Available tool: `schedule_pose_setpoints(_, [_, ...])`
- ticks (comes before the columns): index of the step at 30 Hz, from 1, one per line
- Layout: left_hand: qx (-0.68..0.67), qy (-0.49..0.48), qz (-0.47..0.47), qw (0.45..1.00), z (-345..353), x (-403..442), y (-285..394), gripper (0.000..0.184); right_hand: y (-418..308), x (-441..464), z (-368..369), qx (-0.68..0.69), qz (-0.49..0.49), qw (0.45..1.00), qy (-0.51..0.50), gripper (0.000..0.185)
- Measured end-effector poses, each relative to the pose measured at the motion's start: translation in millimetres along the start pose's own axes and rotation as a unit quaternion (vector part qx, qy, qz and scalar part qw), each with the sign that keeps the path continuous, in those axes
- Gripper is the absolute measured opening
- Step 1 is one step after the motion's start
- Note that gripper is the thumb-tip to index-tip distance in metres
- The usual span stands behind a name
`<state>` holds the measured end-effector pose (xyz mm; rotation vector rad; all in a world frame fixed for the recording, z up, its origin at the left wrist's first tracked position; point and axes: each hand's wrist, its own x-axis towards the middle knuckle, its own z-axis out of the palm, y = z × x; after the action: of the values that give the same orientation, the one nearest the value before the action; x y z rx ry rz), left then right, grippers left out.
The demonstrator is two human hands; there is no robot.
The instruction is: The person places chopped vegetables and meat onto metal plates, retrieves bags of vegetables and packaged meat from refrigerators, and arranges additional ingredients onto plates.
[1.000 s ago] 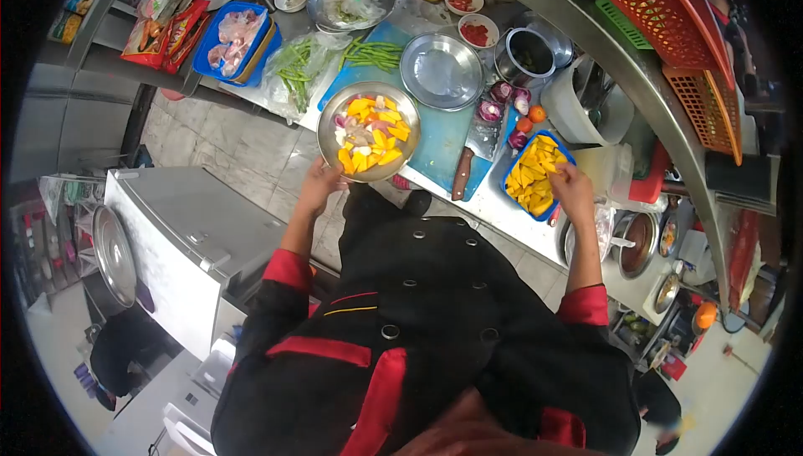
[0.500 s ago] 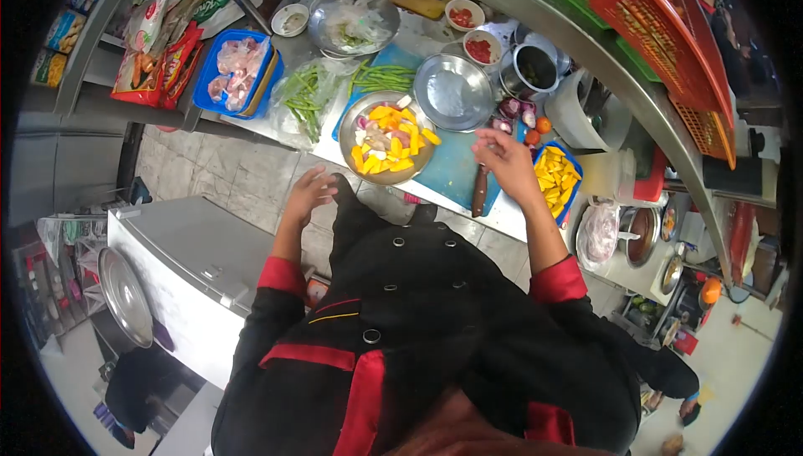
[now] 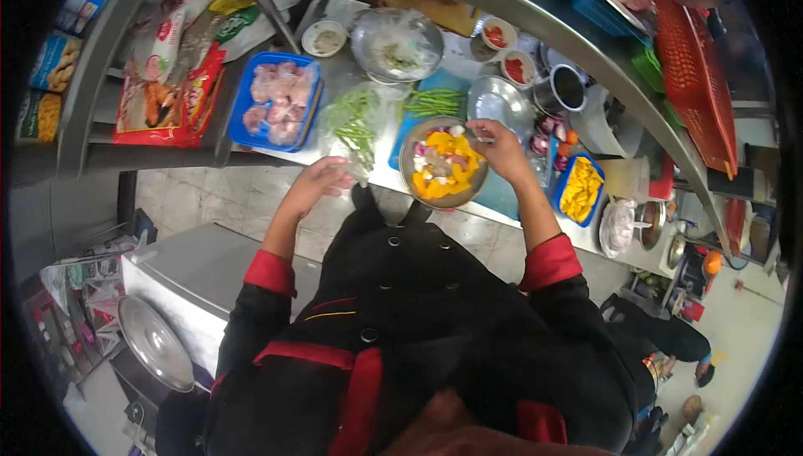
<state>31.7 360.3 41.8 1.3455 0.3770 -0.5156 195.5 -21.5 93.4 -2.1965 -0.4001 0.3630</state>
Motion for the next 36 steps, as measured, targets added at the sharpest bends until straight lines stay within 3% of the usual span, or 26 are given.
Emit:
schedule_pose_setpoints(3, [0.052,0.024,0.068,0.996,-29,8,25,0.03,-43,38,31,0.058,-0.003,0.998,-0.025,0.034])
schedule_pose_setpoints(4, [0.029,0.126,0.09,0.988,-36,8,34,0.02,-70,42,37,0.069,-0.02,0.997,-0.036,0.032])
schedule_pose_setpoints(5, [0.029,0.126,0.087,0.988,-49,7,38,0.02,-76,47,49,0.07,-0.018,0.997,-0.037,0.032])
schedule_pose_setpoints(7, [0.006,0.346,0.081,0.935,-83,0,45,0.026,-85,61,67,0.104,-0.008,0.991,-0.083,0.031])
schedule_pose_setpoints(8, [0.004,0.348,0.083,0.934,-93,-6,47,0.026,-83,65,80,0.139,-0.011,0.987,-0.086,0.029])
schedule_pose_setpoints(10, [0.142,0.435,0.099,0.884,-106,-18,49,0.032,-116,64,89,0.093,-0.007,0.991,-0.099,0.027])
schedule_pose_setpoints(11, [0.138,0.438,0.099,0.883,-110,-21,52,0.032,-129,64,97,0.048,0.002,0.993,-0.108,0.025])
schedule_pose_setpoints(12, [0.14,0.431,0.136,0.881,-111,-22,56,0.03,-127,72,118,0.069,-0.1,0.989,-0.079,0.02])
schedule_pose_setpoints(14, [0.14,0.427,0.177,0.875,-114,-20,68,0.029,-143,96,150,0.002,-0.2,0.974,-0.106,0.02])
schedule_pose_setpoints(15, [0.143,0.441,0.193,0.865,-114,-15,76,0.025,-159,110,165,-0.013,-0.205,0.97,-0.131,0.02])
schedule_pose_setpoints(20, [0.068,0.417,0.25,0.871,-105,-7,104,0.016,-238,162,236,-0.159,-0.205,0.958,-0.123,0.02])
schedule_pose_setpoints(25, [0.044,0.399,0.263,0.877,-114,-13,88,0.016,-229,168,284,-0.259,-0.213,0.934,-0.124,0.028])
schedule_pose_setpoints(27, [0.061,0.395,0.203,0.894,-118,-16,77,0.018,-233,156,283,-0.289,-0.138,0.938,-0.131,0.035])
schedule_pose_setpoints(30, [0.061,0.371,0.165,0.912,-114,-16,75,0.021,-224,154,299,-0.305,-0.142,0.936,-0.105,0.034])
schedule_pose_setpoints(34, [0.066,0.348,0.12,0.927,-116,-2,77,0.028,-224,158,293,-0.308,-0.135,0.931,-0.14,0.039])
schedule_pose_setpoints(36, [0.08,0.351,0.104,0.927,-115,0,79,0.03,-218,162,281,-0.12,-0.101,0.976,-0.152,0.053])
